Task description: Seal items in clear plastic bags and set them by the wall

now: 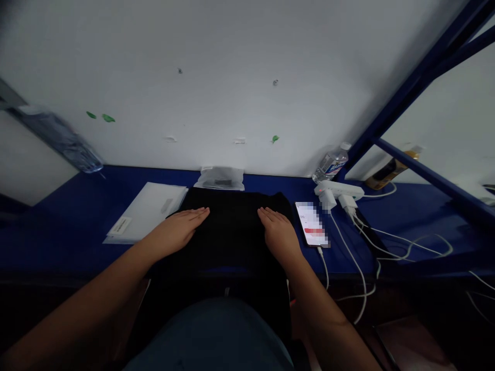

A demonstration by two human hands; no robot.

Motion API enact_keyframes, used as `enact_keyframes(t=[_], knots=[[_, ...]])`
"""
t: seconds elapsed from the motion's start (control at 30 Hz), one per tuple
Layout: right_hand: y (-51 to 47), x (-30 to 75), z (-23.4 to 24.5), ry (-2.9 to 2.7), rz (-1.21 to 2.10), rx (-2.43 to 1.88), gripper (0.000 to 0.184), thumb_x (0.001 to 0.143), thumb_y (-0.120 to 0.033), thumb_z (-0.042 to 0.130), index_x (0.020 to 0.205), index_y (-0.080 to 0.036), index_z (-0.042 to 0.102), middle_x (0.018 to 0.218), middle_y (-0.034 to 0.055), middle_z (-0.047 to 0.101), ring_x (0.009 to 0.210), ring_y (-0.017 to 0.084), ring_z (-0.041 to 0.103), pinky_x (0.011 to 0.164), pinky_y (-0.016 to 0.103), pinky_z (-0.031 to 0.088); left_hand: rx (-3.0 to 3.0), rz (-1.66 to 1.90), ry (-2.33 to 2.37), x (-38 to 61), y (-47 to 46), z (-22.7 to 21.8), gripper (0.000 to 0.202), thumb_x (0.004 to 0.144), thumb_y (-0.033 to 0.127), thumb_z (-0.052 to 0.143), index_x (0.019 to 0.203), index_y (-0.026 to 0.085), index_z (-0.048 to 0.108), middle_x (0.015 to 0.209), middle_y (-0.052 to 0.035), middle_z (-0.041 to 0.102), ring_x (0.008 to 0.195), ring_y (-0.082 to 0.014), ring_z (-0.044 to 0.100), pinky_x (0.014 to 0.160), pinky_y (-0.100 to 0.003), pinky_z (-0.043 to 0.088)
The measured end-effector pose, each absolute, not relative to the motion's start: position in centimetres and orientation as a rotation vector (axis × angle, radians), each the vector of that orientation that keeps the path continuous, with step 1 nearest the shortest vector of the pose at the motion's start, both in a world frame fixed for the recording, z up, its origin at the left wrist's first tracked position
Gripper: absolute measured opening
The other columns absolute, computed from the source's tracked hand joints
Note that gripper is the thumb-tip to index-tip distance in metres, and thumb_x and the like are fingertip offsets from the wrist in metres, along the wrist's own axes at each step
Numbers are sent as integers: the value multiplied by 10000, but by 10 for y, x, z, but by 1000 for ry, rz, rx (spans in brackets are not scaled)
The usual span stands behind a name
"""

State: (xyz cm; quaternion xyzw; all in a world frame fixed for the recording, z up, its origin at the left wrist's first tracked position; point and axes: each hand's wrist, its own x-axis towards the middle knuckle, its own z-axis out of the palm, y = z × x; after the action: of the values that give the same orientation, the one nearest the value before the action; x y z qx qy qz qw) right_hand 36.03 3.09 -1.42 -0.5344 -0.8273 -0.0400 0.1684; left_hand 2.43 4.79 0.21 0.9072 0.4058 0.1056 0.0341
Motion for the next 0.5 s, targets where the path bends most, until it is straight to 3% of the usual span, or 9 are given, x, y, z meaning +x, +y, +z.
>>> enact_keyframes(t=[0.13, 0.23, 0.33, 0.5], knots=[[22, 362, -21, -2377, -128, -1527, 604, 855, 47, 395, 1386, -127, 624, 1449, 125, 617, 1331, 255, 593, 1113, 454, 478, 2806, 214, 1174, 22, 45, 0, 648, 892, 142, 476, 1538, 155, 430, 1595, -112, 441, 1474, -230, 433, 1209, -429, 378], [21, 366, -24, -2341, -160, -1583, 628, 828, 49, 411, 1387, -143, 623, 1458, 114, 611, 1355, 262, 566, 1146, 496, 434, 2805, 182, 1131, 20, 47, 1, 662, 943, 357, 553, 1553, 146, 403, 1622, -138, 386, 1504, -265, 380, 1236, -456, 318], [20, 374, -24, -2217, -198, -1688, 614, 802, 34, 442, 1356, -131, 646, 1430, 120, 632, 1369, 291, 540, 1153, 524, 412, 2807, 224, 1119, 16, 49, 1, 678, 990, 542, 499, 1547, 164, 417, 1617, -138, 397, 1506, -281, 375, 1250, -480, 275], [13, 383, -25, -1981, -250, -1789, 572, 809, -32, 483, 1341, -143, 661, 1422, 185, 585, 1343, 333, 517, 1086, 524, 454, 2769, 393, 1186, 13, 48, -5, 610, 1042, 516, 401, 1551, 180, 409, 1606, -122, 427, 1502, -269, 383, 1246, -509, 277]])
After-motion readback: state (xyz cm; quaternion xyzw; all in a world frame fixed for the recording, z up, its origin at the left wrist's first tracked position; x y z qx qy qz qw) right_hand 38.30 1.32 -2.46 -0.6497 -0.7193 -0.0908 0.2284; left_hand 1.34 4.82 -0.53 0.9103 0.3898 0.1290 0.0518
